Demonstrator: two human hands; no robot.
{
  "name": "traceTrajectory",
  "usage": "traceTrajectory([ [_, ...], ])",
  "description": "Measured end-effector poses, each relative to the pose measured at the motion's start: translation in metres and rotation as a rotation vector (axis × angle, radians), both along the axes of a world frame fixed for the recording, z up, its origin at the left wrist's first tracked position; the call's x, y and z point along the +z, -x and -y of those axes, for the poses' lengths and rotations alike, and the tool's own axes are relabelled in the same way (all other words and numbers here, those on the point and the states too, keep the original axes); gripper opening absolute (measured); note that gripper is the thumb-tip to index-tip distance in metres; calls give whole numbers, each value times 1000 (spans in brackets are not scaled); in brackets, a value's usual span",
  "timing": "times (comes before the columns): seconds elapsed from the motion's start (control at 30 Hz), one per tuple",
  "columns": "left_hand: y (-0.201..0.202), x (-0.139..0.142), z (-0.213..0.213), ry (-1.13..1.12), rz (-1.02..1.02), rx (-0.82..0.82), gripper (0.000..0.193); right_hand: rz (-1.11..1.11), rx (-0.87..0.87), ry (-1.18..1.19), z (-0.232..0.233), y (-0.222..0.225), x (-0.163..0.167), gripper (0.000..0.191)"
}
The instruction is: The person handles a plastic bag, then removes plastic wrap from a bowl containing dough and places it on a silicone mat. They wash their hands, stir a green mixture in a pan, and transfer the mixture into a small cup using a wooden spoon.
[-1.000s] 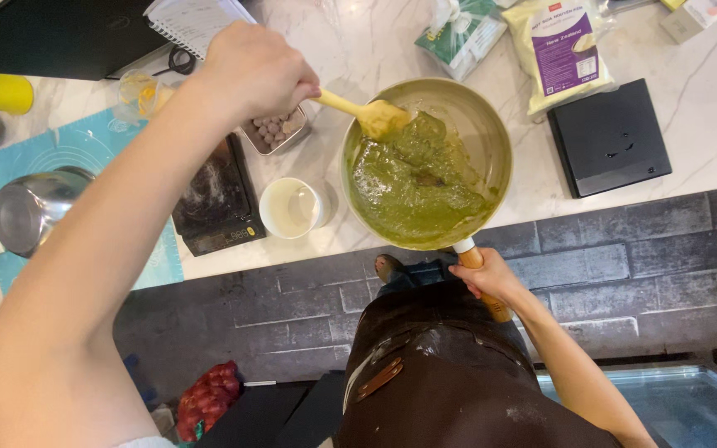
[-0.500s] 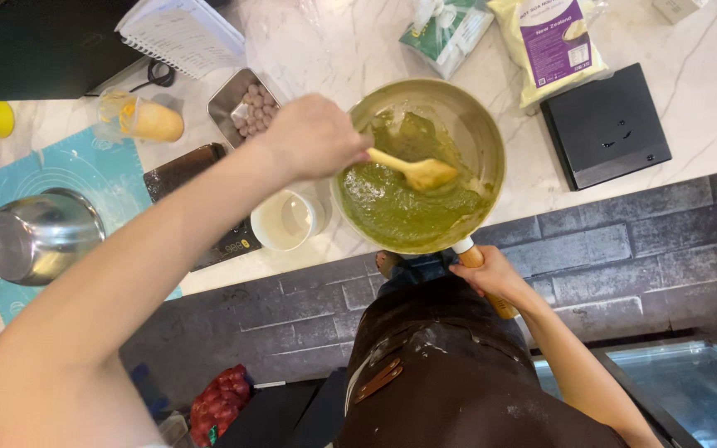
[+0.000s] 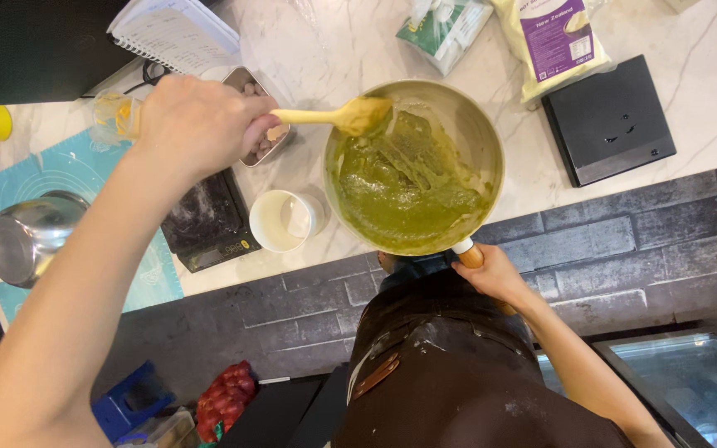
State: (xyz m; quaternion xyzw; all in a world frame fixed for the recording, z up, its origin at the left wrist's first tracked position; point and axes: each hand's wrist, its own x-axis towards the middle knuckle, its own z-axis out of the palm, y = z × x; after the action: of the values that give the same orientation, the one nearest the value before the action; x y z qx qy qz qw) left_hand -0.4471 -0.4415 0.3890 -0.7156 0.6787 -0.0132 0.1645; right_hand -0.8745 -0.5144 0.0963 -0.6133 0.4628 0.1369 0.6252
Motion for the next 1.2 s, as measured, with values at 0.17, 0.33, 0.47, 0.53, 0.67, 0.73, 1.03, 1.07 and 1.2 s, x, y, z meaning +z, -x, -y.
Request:
traceTrajectory([
  [0.17,3,2,33,-120,16,-54,25,34,113,199,9,-1,-4,31],
  [0.33,20,-6,60,-131,-25,-165,24,7,160,225,16,-2,-2,35],
  [0.47,44,-23,83,-223,-35,-305,23,24,135,210,17,-3,3,34],
  [0.53,63,-32,93,-333,-12,-368,15,54,130,214,18,-3,6,35],
  [0.67,100,-44,93,-556,75,-501,27,57,135,233,18,-6,10,36],
  [0.73,102,-39,87,-506,77,-560,27,21,154,249,17,-7,12,38],
  [1.03,15,8,61,-237,94,-290,18,-39,175,329,16,-10,23,37],
  [1.07,12,6,60,-244,50,-266,21,-33,167,321,15,-11,24,37],
  [1.2,15,-18,55,-267,-57,-269,24,-23,159,288,16,-11,27,36],
])
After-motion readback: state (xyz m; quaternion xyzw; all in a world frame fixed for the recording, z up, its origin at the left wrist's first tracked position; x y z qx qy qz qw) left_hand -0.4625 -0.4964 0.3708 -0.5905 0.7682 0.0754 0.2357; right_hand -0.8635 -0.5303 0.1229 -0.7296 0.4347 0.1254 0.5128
